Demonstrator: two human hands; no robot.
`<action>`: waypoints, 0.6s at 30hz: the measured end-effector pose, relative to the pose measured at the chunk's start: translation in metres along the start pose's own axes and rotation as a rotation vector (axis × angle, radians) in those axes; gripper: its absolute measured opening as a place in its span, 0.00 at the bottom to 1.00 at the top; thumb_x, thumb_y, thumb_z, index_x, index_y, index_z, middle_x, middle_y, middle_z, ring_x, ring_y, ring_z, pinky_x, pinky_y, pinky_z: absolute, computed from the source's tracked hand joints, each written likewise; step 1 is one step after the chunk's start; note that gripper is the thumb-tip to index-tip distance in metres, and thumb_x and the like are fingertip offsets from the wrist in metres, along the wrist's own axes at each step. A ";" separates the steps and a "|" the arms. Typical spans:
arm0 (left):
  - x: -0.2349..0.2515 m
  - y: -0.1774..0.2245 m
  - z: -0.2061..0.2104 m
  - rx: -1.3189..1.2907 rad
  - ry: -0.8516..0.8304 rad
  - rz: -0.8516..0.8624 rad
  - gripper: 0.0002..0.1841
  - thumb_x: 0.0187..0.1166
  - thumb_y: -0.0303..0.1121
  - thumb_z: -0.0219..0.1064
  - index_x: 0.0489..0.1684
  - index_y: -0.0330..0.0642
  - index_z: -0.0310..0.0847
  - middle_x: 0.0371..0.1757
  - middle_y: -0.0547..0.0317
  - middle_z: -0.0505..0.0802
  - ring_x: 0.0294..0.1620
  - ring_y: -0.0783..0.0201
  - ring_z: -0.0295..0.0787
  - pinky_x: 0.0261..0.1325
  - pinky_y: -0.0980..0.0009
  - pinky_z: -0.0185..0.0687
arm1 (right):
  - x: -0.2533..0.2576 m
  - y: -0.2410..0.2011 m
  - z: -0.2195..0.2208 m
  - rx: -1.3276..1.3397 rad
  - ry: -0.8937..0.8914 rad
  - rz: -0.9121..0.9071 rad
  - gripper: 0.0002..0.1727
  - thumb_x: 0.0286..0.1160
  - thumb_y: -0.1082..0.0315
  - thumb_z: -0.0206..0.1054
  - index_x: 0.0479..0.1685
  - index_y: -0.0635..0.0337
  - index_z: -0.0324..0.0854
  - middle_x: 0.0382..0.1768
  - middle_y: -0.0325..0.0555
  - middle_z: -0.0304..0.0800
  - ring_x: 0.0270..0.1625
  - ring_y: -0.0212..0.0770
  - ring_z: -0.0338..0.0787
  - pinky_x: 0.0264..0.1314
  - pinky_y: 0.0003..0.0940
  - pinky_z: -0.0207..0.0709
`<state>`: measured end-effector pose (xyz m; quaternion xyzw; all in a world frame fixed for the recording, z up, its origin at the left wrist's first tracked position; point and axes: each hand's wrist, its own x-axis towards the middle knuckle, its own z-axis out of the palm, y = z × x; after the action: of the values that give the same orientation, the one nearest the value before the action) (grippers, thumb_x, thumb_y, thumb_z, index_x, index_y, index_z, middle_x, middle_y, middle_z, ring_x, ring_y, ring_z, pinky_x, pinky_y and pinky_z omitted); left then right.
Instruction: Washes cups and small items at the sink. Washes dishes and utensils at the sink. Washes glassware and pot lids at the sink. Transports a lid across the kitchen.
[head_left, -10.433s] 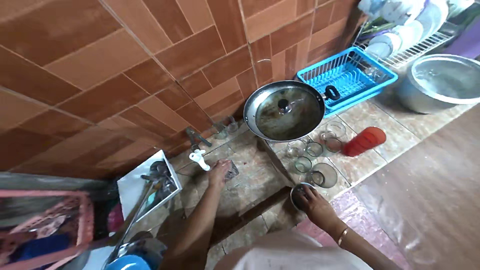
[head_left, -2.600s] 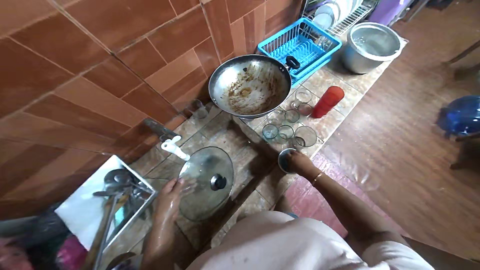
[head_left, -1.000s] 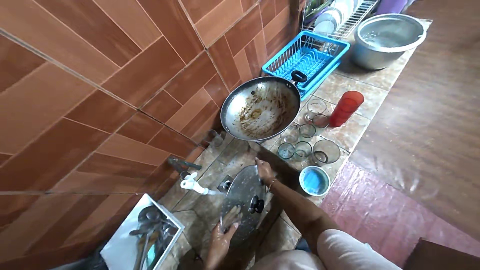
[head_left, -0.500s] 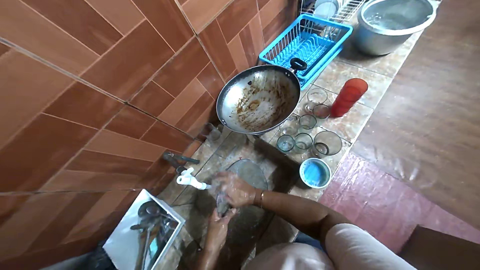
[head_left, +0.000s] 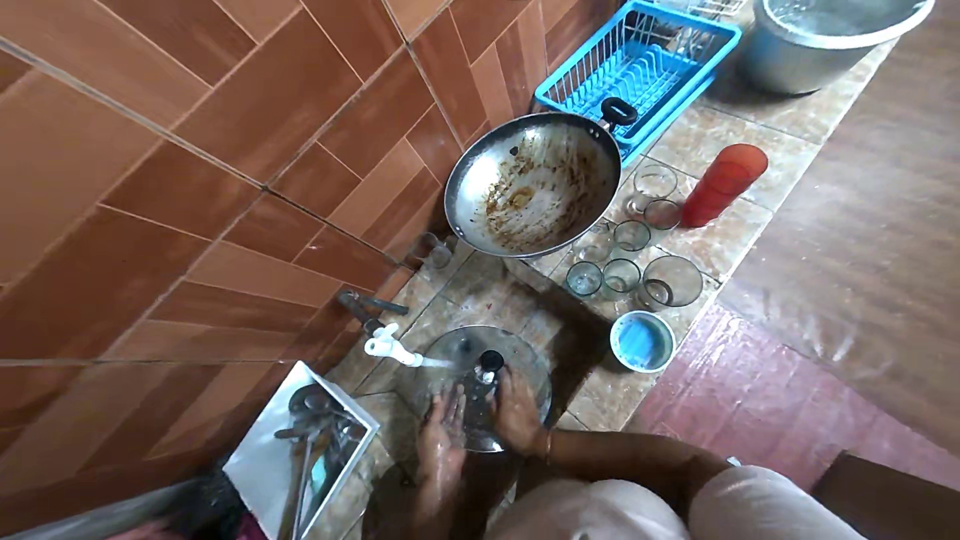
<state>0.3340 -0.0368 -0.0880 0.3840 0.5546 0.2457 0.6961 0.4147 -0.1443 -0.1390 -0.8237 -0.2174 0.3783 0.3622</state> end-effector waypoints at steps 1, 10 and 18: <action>-0.002 -0.001 0.003 -0.010 0.006 -0.005 0.23 0.95 0.41 0.48 0.80 0.35 0.65 0.73 0.48 0.86 0.66 0.58 0.88 0.66 0.65 0.85 | -0.007 -0.008 0.002 -0.004 -0.011 -0.041 0.37 0.88 0.50 0.53 0.92 0.62 0.57 0.93 0.65 0.50 0.94 0.62 0.54 0.93 0.57 0.52; -0.007 0.006 0.004 -0.122 0.042 -0.059 0.23 0.95 0.48 0.42 0.71 0.41 0.72 0.56 0.55 0.91 0.51 0.65 0.91 0.52 0.68 0.88 | 0.002 0.007 0.002 -0.053 -0.096 -0.671 0.25 0.91 0.62 0.51 0.84 0.53 0.73 0.87 0.51 0.69 0.92 0.52 0.62 0.93 0.53 0.54; -0.023 0.023 -0.032 -0.208 0.009 -0.082 0.24 0.95 0.49 0.43 0.60 0.40 0.78 0.47 0.54 0.97 0.47 0.58 0.97 0.52 0.61 0.95 | 0.072 0.057 -0.059 0.620 0.054 0.268 0.27 0.93 0.54 0.55 0.78 0.65 0.70 0.64 0.60 0.84 0.61 0.50 0.87 0.65 0.45 0.80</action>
<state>0.2994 -0.0329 -0.0590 0.2857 0.5444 0.2749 0.7392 0.5100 -0.1610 -0.1888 -0.7052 0.0279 0.4489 0.5480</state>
